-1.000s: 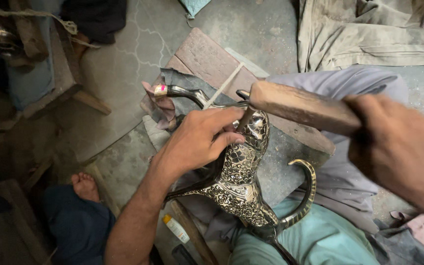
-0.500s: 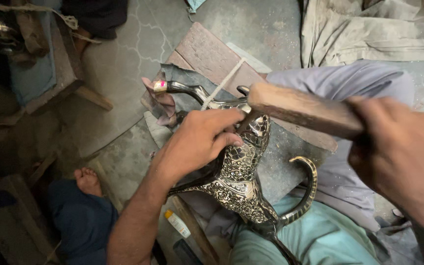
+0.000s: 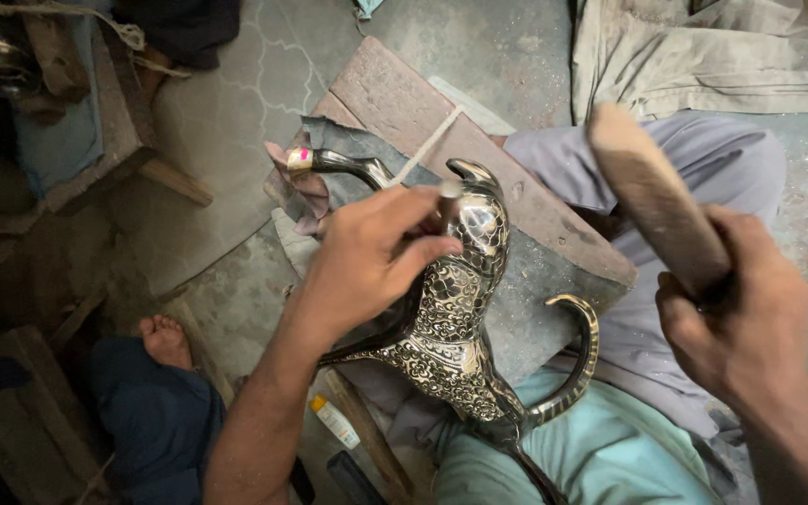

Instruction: The person uses a wooden mallet to repeatedly strike a chisel held against a decorative metal animal figurine. The chisel is positioned on the figurine's head and neck area while the person hammers to shape or emboss the metal surface.

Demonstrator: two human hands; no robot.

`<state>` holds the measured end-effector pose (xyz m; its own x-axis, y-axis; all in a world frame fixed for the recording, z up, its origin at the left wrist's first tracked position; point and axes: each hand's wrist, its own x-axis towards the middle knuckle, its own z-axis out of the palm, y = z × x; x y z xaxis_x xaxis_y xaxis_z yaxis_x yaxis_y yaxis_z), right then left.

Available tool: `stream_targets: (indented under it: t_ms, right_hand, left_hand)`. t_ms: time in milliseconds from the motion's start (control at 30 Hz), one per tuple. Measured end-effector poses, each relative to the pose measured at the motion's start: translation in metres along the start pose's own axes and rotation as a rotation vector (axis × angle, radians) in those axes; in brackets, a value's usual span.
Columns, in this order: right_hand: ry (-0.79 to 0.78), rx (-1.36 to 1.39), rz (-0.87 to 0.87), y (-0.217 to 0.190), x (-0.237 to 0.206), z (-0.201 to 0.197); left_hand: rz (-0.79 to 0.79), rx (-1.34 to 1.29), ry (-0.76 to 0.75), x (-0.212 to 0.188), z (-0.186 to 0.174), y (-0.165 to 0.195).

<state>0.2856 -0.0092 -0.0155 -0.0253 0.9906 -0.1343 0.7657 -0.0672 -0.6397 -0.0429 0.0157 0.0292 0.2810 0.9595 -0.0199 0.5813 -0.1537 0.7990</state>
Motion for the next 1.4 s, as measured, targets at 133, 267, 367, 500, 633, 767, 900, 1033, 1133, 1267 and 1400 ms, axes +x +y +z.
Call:
stream_targets:
  t_ms: [133, 267, 367, 500, 633, 767, 900, 1033, 1133, 1267, 1400]
  right_hand:
    - [0.043, -0.145, -0.22, 0.013, -0.002, 0.017]
    - [-0.051, -0.254, -0.241, 0.017, 0.005, 0.025]
    - [-0.171, -0.39, -0.201, 0.016, 0.014, 0.02]
    - [-0.061, -0.036, -0.146, 0.013, 0.014, 0.006]
    - [0.005, 0.197, 0.034, 0.007, 0.005, 0.005]
    - [0.029, 0.158, -0.078, 0.0, 0.0, 0.007]
    - [0.058, 0.12, -0.012, -0.008, -0.001, 0.002]
    - [0.034, -0.014, -0.106, -0.017, 0.001, -0.007]
    - [0.081, 0.021, -0.086, -0.027, 0.001, -0.008]
    - [0.041, 0.118, 0.103, -0.037, -0.001, -0.008]
    - [0.097, -0.309, -0.24, -0.033, -0.009, -0.009]
  left_hand:
    - [0.178, 0.037, -0.061, 0.012, 0.008, -0.004]
    - [0.174, 0.064, -0.135, 0.016, 0.011, -0.005]
    - [0.062, 0.115, -0.241, 0.016, 0.013, -0.001]
    - [0.142, 0.127, -0.23, 0.02, 0.012, 0.001]
    - [0.156, 0.142, -0.249, 0.022, 0.01, 0.001]
    - [0.184, 0.138, -0.238, 0.022, 0.009, 0.001]
    - [0.162, 0.145, -0.252, 0.023, 0.009, 0.001]
    - [0.159, 0.128, -0.242, 0.022, 0.009, 0.002]
    - [0.114, 0.137, -0.273, 0.021, 0.009, 0.003]
    - [0.127, 0.158, -0.259, 0.021, 0.009, 0.003]
    - [0.055, 0.174, -0.315, 0.021, 0.01, 0.003]
